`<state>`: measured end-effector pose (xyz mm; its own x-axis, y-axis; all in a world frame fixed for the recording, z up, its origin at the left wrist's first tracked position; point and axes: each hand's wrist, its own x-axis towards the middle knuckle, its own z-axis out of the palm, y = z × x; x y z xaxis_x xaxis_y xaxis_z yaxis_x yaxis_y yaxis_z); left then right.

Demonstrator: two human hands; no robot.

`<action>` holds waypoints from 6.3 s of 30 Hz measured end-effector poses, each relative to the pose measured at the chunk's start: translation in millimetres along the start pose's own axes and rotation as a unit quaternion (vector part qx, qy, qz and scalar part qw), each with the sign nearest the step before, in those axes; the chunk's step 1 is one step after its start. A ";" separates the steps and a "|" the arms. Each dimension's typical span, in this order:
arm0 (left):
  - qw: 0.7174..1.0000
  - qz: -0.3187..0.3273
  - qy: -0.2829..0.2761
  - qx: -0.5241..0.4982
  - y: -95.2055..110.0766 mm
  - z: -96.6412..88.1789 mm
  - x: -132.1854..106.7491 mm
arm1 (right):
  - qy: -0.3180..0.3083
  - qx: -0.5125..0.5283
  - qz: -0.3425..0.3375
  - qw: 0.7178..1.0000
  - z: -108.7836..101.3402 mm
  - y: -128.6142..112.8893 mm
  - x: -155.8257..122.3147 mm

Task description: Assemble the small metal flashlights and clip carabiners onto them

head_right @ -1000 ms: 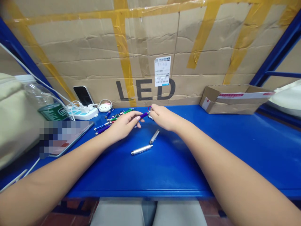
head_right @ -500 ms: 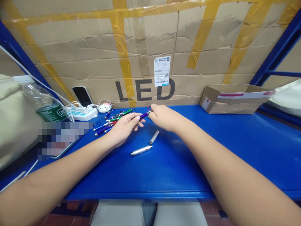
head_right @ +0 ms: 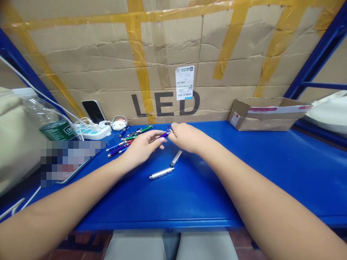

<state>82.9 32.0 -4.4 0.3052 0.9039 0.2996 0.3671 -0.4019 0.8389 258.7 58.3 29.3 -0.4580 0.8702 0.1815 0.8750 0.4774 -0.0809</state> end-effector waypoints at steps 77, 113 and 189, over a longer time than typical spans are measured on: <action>0.940 -0.194 -0.041 -0.279 -5.1 -38.4 8.7 | -0.065 0.370 0.084 0.923 5.6 -1.1 0.0; 0.899 0.063 -0.230 0.366 21.8 -10.0 -22.3 | -0.293 0.060 0.188 0.935 -10.6 52.0 -9.1; 0.980 -0.162 -0.088 -0.074 13.1 -7.3 -12.3 | -0.028 0.114 -0.137 0.984 4.6 -23.5 -7.8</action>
<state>77.6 16.7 6.2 0.3452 0.9363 -0.0648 0.3426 -0.0614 0.9375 240.9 40.8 25.3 -0.6847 0.7080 0.1730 0.6629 0.7036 -0.2561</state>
